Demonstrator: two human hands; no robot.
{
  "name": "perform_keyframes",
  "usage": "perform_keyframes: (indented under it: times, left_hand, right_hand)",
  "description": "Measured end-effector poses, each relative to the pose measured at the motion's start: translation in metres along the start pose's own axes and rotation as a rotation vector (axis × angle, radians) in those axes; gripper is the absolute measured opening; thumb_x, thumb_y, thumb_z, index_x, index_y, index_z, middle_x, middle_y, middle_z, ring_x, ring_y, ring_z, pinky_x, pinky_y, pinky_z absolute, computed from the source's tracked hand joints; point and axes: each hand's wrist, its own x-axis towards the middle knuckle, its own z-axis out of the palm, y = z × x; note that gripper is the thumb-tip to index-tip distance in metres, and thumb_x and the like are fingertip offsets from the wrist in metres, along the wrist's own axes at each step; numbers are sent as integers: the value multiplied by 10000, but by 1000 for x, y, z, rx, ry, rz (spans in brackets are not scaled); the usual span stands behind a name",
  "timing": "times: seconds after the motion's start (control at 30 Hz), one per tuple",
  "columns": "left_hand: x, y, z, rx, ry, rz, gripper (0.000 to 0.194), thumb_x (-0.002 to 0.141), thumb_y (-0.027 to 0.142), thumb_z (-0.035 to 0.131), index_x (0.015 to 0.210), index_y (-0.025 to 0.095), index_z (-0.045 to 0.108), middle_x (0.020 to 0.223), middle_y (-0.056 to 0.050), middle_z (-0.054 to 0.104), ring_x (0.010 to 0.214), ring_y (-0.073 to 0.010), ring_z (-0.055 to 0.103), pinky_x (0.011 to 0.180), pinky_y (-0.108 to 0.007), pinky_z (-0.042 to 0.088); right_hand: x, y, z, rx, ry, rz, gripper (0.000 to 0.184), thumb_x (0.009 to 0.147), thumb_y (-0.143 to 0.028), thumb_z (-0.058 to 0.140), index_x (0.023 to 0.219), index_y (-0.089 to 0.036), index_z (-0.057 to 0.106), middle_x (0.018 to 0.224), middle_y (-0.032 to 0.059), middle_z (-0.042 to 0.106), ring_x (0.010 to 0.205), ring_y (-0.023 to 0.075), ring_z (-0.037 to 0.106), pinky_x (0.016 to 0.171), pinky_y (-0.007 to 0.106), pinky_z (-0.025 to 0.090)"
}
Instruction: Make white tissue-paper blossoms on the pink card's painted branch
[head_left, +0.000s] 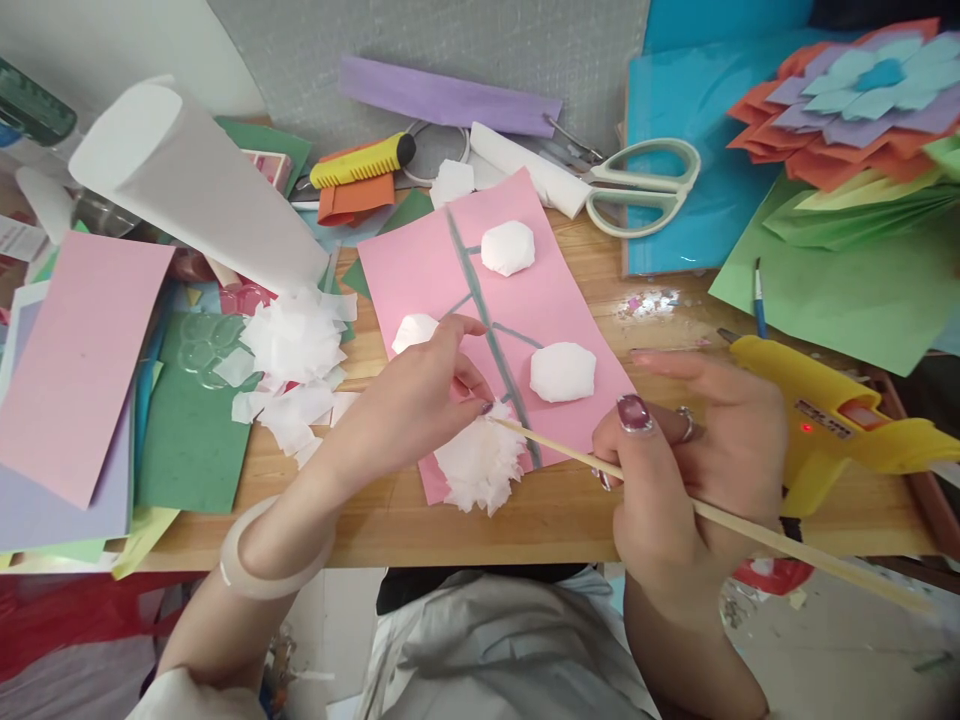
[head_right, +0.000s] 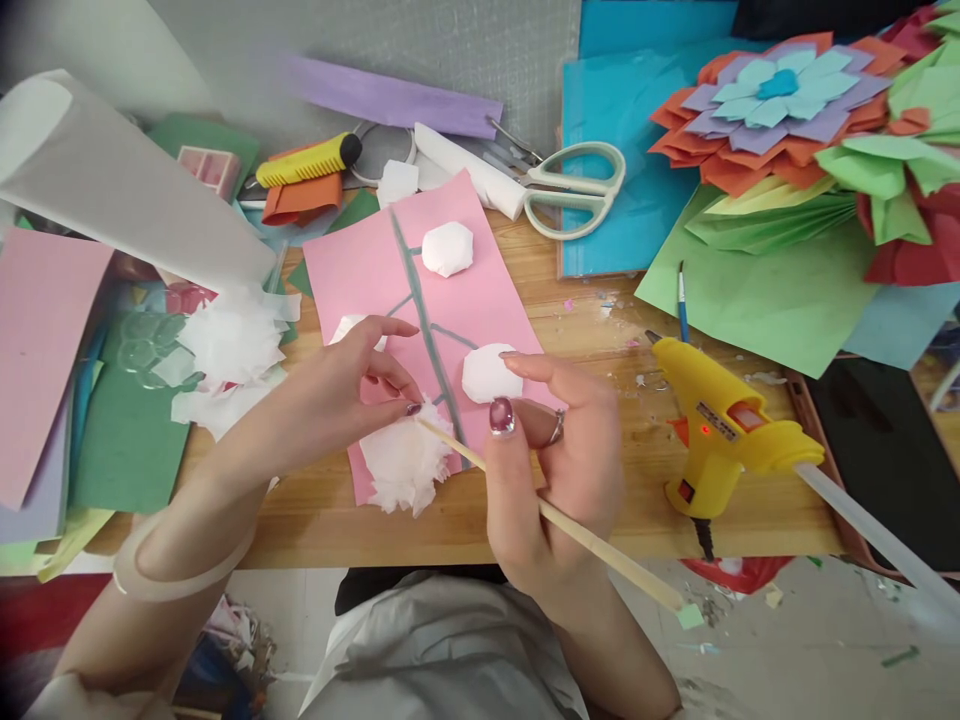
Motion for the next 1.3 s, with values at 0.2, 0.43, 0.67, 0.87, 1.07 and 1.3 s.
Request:
perform_keyframes:
  times: [0.2, 0.43, 0.67, 0.87, 1.07, 1.3]
  left_hand:
    - [4, -2, 3, -3, 11, 25, 500, 850, 208, 561, 1330, 237, 421, 927, 1, 763, 920, -202, 689, 767, -313, 501]
    - [-22, -8, 2, 216, 182, 104, 369, 945, 199, 461, 1303, 242, 541, 1142, -41, 724, 1022, -221, 668, 850, -355, 510]
    - [-93, -42, 62, 545, 488, 42, 498, 902, 53, 371, 1317, 208, 599, 1357, -81, 663, 1228, -320, 585, 983, -483, 417]
    - [-104, -61, 104, 480, 603, -44, 799, 842, -10, 385, 1547, 364, 346, 1455, -34, 588, 1453, -356, 394, 1116, -619, 226]
    - [-104, -63, 106, 423, 570, 5, 831, 827, -30, 377, 1569, 337, 302, 1496, -69, 542, 1480, -366, 351, 1145, -675, 143]
    - [-103, -63, 113, 417, 611, -15, 743, 874, -20, 346, 1530, 327, 398, 1485, -53, 553, 1458, -353, 393, 1167, -669, 103]
  right_hand:
    - [0, -1, -1, -34, -54, 59, 255, 933, -237, 579, 1187, -231, 599, 784, 2, 633, 436, 74, 415, 473, 289, 446]
    - [7, 2, 0, -37, -110, 31, 232, 932, -215, 555, 1157, -238, 605, 754, -19, 560, 431, 68, 423, 402, 268, 366]
    - [18, -5, -1, -91, -268, 68, 304, 929, -196, 535, 1219, -269, 589, 620, -57, 496, 437, 94, 402, 401, 268, 329]
    - [38, -18, 12, -227, -415, 15, 405, 880, -103, 524, 1241, -272, 596, 510, -97, 425, 416, 98, 386, 435, 262, 338]
    - [42, -25, 31, -259, -514, 46, 460, 838, -77, 513, 1239, -284, 600, 487, -109, 362, 387, 94, 347, 407, 249, 264]
    - [37, -17, 24, -184, -336, 20, 395, 852, -142, 532, 1213, -279, 617, 512, -101, 382, 434, 96, 350, 447, 262, 311]
